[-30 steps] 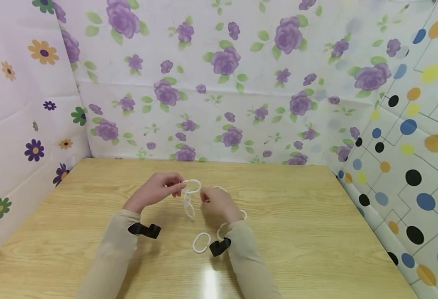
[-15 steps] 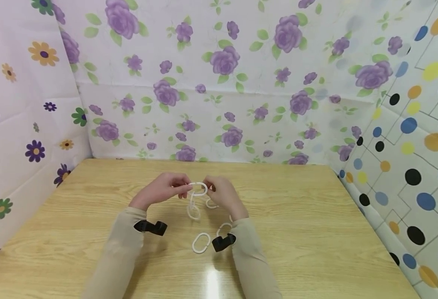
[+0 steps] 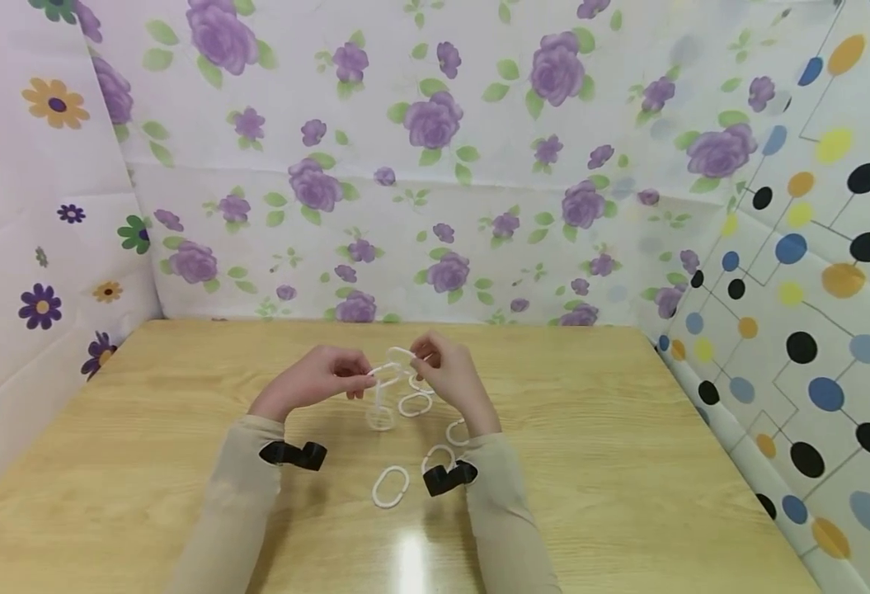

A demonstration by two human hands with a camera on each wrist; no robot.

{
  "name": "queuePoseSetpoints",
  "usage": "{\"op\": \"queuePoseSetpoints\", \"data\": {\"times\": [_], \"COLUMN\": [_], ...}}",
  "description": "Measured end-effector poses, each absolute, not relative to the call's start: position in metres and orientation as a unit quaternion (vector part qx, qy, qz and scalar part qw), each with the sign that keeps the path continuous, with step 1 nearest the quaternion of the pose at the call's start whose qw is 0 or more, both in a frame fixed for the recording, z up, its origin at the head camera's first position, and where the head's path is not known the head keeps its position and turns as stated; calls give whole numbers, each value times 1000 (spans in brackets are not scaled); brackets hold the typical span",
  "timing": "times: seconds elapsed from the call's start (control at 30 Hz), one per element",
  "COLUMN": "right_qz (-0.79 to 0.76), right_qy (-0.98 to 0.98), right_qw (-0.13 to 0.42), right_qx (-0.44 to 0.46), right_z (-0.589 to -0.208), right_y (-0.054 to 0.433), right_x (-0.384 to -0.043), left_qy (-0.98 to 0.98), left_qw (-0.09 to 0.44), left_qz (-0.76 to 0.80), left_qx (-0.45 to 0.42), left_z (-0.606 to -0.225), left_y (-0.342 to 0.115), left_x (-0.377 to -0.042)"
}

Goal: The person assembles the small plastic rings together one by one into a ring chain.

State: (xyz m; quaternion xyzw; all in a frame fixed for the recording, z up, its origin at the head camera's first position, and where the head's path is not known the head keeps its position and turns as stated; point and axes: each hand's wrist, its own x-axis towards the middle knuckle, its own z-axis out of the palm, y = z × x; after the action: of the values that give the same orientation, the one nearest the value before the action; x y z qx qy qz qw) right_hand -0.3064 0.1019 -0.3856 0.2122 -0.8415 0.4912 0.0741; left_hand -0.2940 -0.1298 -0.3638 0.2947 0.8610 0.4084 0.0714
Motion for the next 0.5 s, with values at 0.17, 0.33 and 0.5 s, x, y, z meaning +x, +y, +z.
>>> {"op": "queuePoseSetpoints", "data": {"times": [0.17,0.33,0.5], "right_qz": [528,557,566], "right_qy": [-818,-794,-785], "right_qw": [84,95,90], "right_qx": [211,223,236], "right_z": [-380,-372,-364], "right_y": [98,94,93], "right_x": [-305,-299,-291], "left_qy": [863,866,870], "left_qw": [69,60,58], "left_qz": [412,406,397], "left_qx": [285,286,288], "left_z": [-367,-369,-369], "left_y": [-134,-132,-131], "left_x": [-292,-295,-296]}}
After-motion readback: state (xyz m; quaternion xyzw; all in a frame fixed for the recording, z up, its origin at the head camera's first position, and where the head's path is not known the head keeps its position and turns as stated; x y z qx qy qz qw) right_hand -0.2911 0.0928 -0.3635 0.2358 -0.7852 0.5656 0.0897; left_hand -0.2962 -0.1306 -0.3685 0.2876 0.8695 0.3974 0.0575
